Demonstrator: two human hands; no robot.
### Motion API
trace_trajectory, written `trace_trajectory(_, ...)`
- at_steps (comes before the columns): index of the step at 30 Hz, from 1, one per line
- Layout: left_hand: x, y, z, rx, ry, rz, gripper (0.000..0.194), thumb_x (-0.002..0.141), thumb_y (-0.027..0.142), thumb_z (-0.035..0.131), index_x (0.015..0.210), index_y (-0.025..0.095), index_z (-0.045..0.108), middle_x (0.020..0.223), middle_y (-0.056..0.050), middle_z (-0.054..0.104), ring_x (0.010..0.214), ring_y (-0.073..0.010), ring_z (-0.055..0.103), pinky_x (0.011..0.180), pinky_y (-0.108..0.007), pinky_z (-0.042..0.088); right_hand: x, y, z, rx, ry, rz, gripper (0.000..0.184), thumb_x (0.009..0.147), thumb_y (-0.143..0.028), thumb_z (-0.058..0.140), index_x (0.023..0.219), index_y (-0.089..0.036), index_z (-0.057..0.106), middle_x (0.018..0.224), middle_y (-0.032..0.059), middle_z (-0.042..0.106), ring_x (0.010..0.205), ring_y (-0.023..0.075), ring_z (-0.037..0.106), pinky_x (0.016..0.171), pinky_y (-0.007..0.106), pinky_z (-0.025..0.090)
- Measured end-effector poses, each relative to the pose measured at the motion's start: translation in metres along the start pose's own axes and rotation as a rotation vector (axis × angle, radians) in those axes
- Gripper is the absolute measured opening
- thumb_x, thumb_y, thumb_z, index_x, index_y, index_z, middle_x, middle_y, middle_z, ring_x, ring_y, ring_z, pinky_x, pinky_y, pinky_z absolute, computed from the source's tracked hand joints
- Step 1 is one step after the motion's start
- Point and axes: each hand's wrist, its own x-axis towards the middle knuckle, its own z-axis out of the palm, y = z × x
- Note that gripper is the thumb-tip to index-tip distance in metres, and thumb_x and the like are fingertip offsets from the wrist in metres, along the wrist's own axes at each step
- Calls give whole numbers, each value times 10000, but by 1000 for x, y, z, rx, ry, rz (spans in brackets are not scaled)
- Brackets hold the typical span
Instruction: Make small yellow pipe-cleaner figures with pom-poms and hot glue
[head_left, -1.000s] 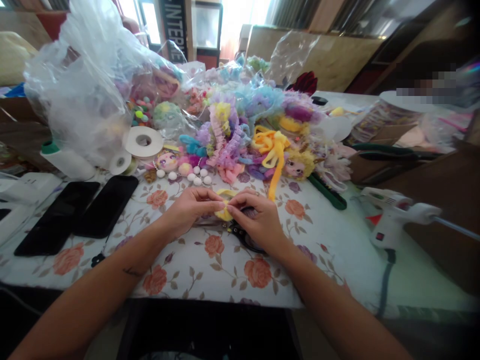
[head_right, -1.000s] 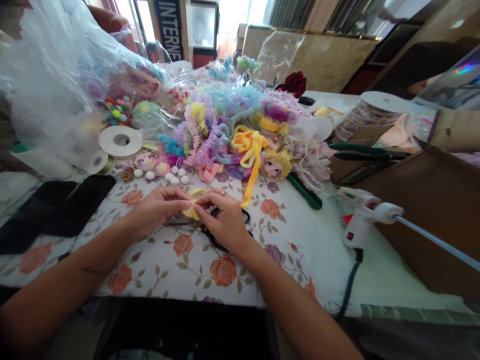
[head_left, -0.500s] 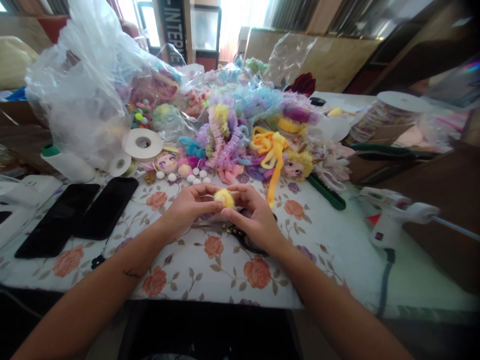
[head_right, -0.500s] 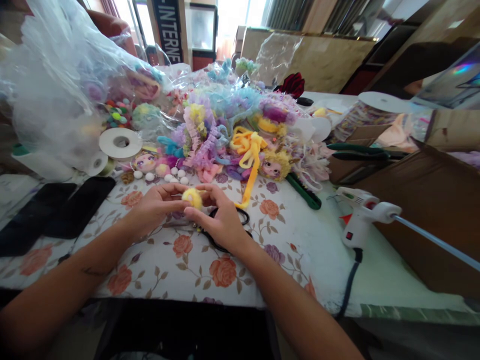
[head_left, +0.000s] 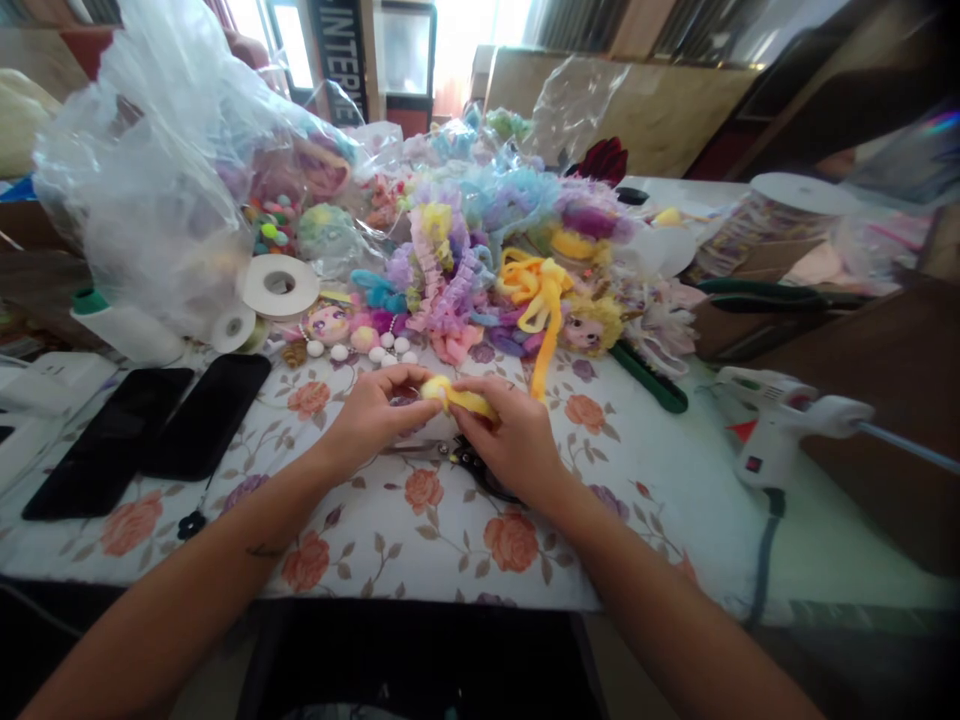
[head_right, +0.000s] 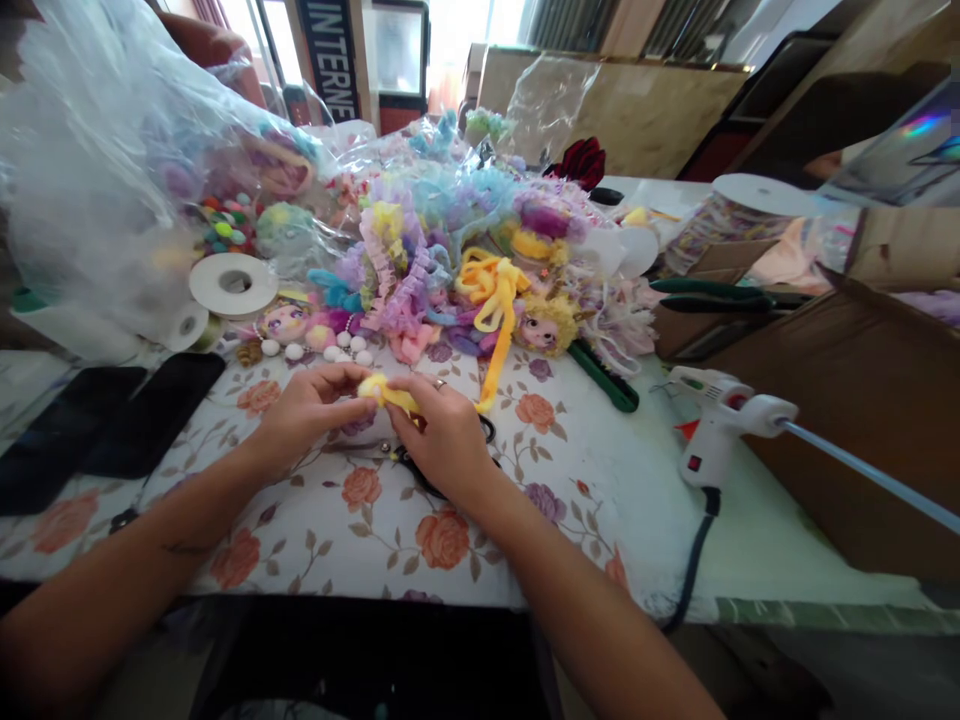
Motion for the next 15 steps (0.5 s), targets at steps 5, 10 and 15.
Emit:
trace_trajectory(5, 0, -1, 1, -56, -16, -14, 313, 701, 325, 771, 954, 162, 685, 867, -29, 667, 693, -120, 587, 593, -226, 460, 0, 2, -3, -46, -9, -63, 174, 941, -291, 541, 971, -207, 690, 832, 44, 663, 712, 166, 589, 679, 288, 452)
trace_trajectory(10, 1, -6, 2, 43, 19, 80, 308, 700, 307, 768, 960, 151, 708, 891, -57, 697, 754, -165, 625, 646, -261, 492, 6, 0, -7, 86, -68, 128, 147, 894, -317, 594, 849, -204, 677, 738, 13, 632, 668, 157, 551, 642, 281, 422)
trace_trajectory(15, 1, -7, 4, 148, 13, 190, 249, 739, 269, 721, 961, 159, 704, 954, -71, 689, 840, -184, 629, 701, -272, 503, 10, 1, -9, 321, -175, 343, 198, 862, -369, 605, 796, -186, 640, 569, -32, 533, 529, 118, 454, 514, 249, 347)
